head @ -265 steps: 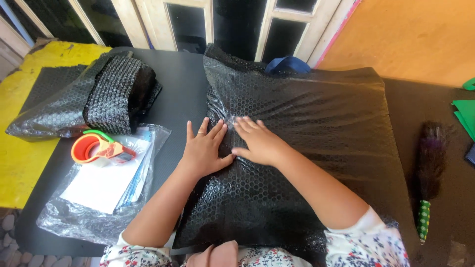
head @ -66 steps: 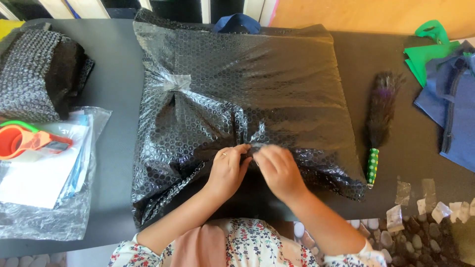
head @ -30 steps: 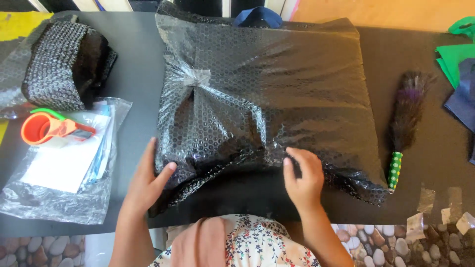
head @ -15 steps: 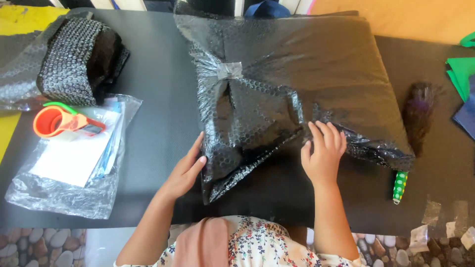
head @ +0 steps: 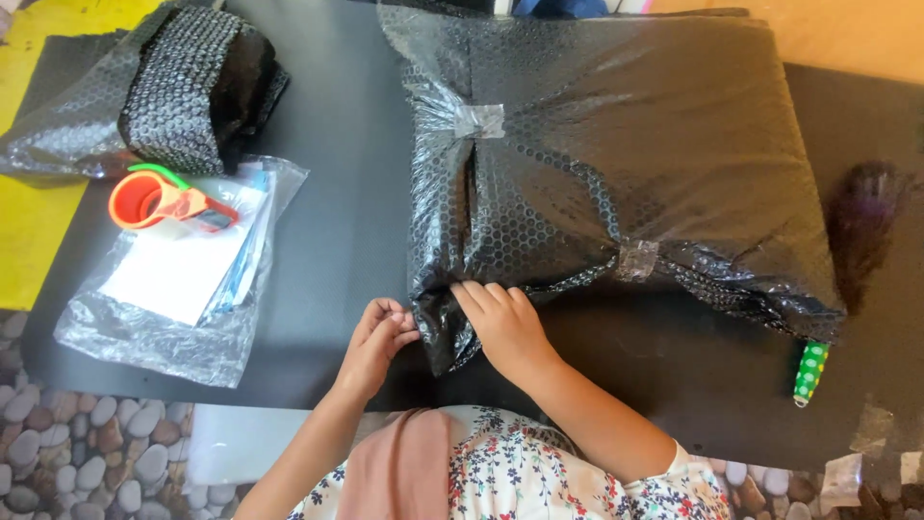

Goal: The person wraps a rectangular object in black bubble wrap, folds the edges, and secures them with clear tape. They then use a feather duster to wipe the surface of the wrapped package.

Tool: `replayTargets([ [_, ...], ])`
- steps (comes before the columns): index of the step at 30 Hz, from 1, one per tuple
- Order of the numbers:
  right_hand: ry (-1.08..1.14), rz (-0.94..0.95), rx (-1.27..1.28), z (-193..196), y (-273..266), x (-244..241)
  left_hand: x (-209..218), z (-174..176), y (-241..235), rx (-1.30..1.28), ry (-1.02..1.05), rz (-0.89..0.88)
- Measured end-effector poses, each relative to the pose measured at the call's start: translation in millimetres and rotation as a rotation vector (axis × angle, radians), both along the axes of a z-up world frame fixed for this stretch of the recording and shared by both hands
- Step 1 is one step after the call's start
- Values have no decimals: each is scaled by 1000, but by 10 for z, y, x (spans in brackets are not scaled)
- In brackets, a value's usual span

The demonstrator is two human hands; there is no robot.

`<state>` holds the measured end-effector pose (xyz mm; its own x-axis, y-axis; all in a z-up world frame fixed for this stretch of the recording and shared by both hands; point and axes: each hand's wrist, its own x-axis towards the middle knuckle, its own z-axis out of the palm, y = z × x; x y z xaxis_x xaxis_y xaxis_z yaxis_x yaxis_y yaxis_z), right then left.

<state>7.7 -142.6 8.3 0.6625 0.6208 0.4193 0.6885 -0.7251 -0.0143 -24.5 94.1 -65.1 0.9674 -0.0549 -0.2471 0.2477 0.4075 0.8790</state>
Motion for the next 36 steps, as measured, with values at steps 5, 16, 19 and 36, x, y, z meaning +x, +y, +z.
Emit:
replayTargets([
  [5,16,-43,11,-185,-82,-134,-19,58,-26,90,-291,-42],
  [16,-5,124,231,-359,-384,-443,215,217,-285,1207,-1331,0],
  [19,-68,206,202,-337,-353,-443,304,238,-374,1317,-1391,9],
  [36,-177,282,257,281,-92,666,573,146,-502,1129,-1033,174],
])
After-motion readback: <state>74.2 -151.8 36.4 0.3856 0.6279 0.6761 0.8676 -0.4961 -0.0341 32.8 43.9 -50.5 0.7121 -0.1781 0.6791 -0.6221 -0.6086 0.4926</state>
